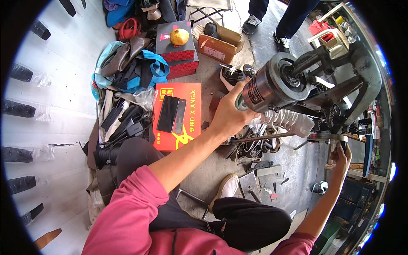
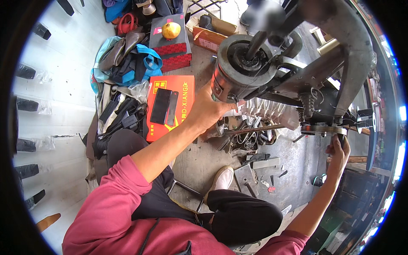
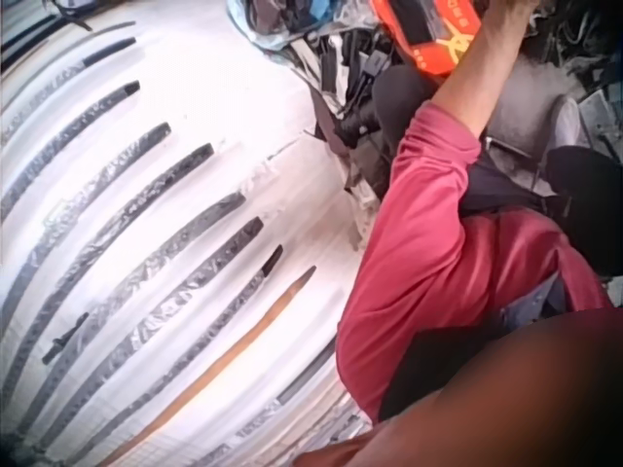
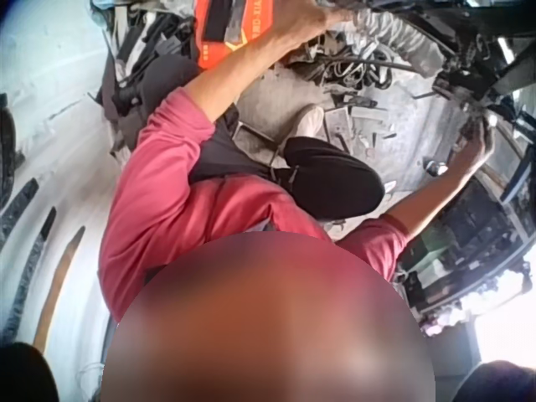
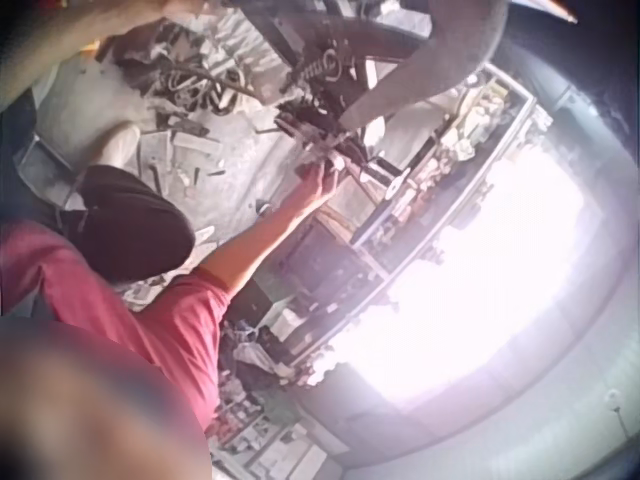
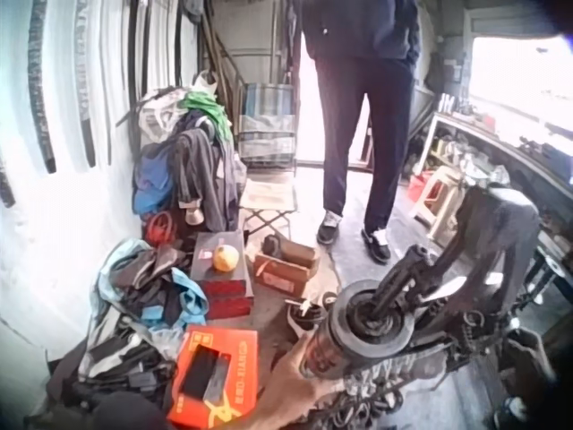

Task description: The person operates a shoe repair machine to stitch the sole of a sneaker. They hold the shoe against the rotating wheel, guide it around the perimeter, and use a tool to trim excess thread after stitching.

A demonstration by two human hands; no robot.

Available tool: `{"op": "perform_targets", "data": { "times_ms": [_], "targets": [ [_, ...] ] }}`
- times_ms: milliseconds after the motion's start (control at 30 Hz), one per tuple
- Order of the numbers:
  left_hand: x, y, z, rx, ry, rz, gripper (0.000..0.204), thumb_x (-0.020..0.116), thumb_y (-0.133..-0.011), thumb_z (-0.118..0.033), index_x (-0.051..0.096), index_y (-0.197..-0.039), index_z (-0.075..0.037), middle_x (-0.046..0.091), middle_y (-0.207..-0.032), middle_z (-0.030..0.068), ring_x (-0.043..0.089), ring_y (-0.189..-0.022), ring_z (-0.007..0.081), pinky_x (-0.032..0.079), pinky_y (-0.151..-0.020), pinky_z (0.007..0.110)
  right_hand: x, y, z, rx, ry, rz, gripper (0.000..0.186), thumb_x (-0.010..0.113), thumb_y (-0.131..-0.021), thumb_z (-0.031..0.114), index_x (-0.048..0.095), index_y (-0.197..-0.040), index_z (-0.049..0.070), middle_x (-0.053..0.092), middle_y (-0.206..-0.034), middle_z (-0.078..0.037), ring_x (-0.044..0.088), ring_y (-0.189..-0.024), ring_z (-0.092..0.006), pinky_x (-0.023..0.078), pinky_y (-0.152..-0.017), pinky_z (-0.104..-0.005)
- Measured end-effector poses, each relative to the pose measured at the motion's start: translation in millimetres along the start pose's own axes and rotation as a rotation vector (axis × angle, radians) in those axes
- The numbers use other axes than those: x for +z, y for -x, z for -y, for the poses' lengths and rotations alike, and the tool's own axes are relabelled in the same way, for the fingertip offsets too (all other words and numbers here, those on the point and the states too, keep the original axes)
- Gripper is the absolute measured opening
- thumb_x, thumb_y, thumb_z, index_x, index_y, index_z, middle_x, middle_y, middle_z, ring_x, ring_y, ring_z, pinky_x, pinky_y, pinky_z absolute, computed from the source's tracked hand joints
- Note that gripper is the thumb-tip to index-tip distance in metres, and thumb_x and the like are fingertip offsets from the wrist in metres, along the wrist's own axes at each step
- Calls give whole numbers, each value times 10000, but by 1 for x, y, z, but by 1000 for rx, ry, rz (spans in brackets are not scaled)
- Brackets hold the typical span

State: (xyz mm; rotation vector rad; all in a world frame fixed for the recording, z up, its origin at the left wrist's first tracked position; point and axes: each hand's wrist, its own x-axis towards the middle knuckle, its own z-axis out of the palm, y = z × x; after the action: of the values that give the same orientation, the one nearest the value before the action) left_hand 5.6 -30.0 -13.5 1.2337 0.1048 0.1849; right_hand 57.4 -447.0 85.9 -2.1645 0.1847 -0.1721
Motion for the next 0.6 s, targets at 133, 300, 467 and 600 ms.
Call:
{"op": "perform_targets", "data": {
  "times_ms": [133,300,467,600],
  "targets": [
    [-3,-1,0,51,-79,-1,767,908,-746,-209,528,-1385,-20,614,-1335,65,559,-1232,162,452,-1036,315,-24,-36,-66,55,-53,-28,146,639,-997,210,614,-941,77,509,-681,32,497,-549,-70,408,-504,-226],
    [-10,-4,-4,49,-198,57,810,925,-731,-270,524,-1393,-33,627,-1324,83,567,-1231,200,420,-1079,355,15,-35,-122,251,-58,57,93,603,-1005,181,605,-968,96,527,-686,22,523,-540,-90,465,-493,-260],
    [-11,-4,-7,80,-149,95,842,922,-727,-260,498,-1414,-19,633,-1332,106,546,-1261,200,380,-1115,347,80,25,-60,264,-130,398,214,623,-1002,243,571,-885,71,576,-674,-12,584,-552,-117,512,-556,-282],
    [-11,-4,-12,42,-118,138,793,913,-741,-225,512,-1387,3,640,-1327,102,553,-1250,187,386,-1111,340,48,33,2,33,-28,194,222,642,-994,257,583,-869,84,519,-663,14,534,-544,-103,453,-536,-268]
  ]
}}
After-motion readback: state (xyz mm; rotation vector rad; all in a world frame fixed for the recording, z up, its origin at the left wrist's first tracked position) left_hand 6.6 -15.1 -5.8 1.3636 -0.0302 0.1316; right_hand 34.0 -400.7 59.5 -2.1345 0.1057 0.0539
